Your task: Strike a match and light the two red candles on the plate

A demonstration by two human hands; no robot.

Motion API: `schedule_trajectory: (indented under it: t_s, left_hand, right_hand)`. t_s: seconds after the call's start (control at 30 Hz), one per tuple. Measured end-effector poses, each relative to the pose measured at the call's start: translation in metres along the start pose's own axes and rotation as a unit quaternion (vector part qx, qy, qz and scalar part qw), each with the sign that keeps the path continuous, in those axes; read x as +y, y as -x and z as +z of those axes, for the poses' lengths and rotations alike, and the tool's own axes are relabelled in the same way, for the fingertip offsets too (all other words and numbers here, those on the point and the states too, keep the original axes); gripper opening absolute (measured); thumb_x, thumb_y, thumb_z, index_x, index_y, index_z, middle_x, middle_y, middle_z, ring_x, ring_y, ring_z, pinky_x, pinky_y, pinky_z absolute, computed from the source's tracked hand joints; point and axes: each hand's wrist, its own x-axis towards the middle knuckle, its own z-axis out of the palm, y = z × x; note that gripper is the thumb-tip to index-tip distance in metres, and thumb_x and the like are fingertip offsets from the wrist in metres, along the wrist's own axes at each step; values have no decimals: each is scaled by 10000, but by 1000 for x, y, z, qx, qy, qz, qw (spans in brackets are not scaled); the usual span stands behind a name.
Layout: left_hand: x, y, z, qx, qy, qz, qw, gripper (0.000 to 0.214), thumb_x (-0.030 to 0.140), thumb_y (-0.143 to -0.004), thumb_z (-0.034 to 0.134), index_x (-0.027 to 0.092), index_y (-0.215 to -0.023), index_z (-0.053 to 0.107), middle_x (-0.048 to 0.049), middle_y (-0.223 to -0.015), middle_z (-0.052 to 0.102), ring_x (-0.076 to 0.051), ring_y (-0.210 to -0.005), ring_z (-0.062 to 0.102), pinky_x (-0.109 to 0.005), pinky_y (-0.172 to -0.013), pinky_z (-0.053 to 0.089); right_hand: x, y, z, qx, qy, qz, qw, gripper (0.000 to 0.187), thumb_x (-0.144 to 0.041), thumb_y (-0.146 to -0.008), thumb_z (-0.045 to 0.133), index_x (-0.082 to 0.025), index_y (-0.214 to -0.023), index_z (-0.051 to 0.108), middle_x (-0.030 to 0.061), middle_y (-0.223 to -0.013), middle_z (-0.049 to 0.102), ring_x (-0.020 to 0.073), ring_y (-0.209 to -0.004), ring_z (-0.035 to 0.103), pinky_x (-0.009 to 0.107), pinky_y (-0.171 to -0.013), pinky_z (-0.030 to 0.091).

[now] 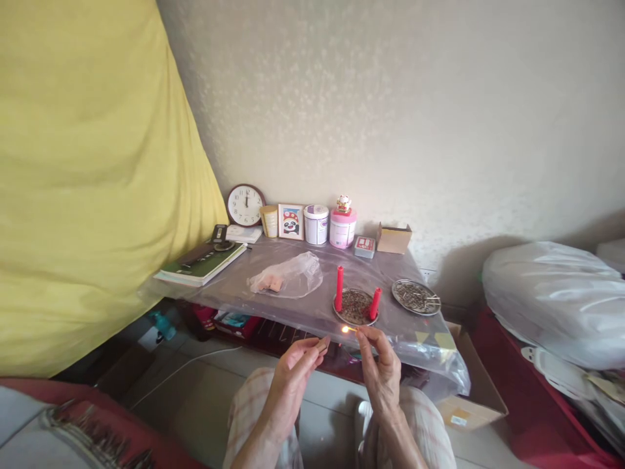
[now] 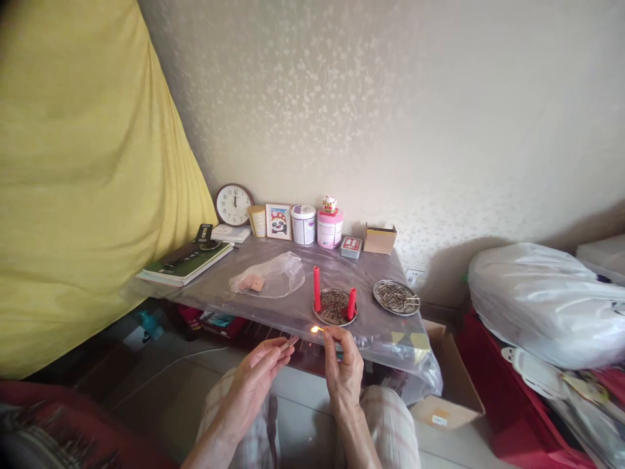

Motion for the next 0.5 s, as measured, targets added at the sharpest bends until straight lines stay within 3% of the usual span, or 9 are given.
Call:
schedule_trajectory:
  t_s: [0.23, 0.5]
  left_hand:
    - [5, 0, -5, 10, -10, 11, 1000, 290, 380, -775, 749, 165, -970, 773, -114, -1084, 755, -243, -1054, 622, -403, -1032, 409]
    - [0, -3, -24, 35, 5, 15, 999, 270, 390, -781, 751, 188, -960, 743, -95, -1114, 762, -209, -1043, 634, -398, -1042, 410]
  right_hand:
    - [-1, 0, 3, 0, -38, 8, 999, 167, -333, -929, 600, -216, -860, 697, 19, -818, 718, 179, -761, 670, 303, -723, 552]
    - [4, 3, 5, 12, -101, 87, 991, 160, -349, -902, 648, -210, -859, 713, 14, -827, 683, 171, -777, 629, 276, -702, 512]
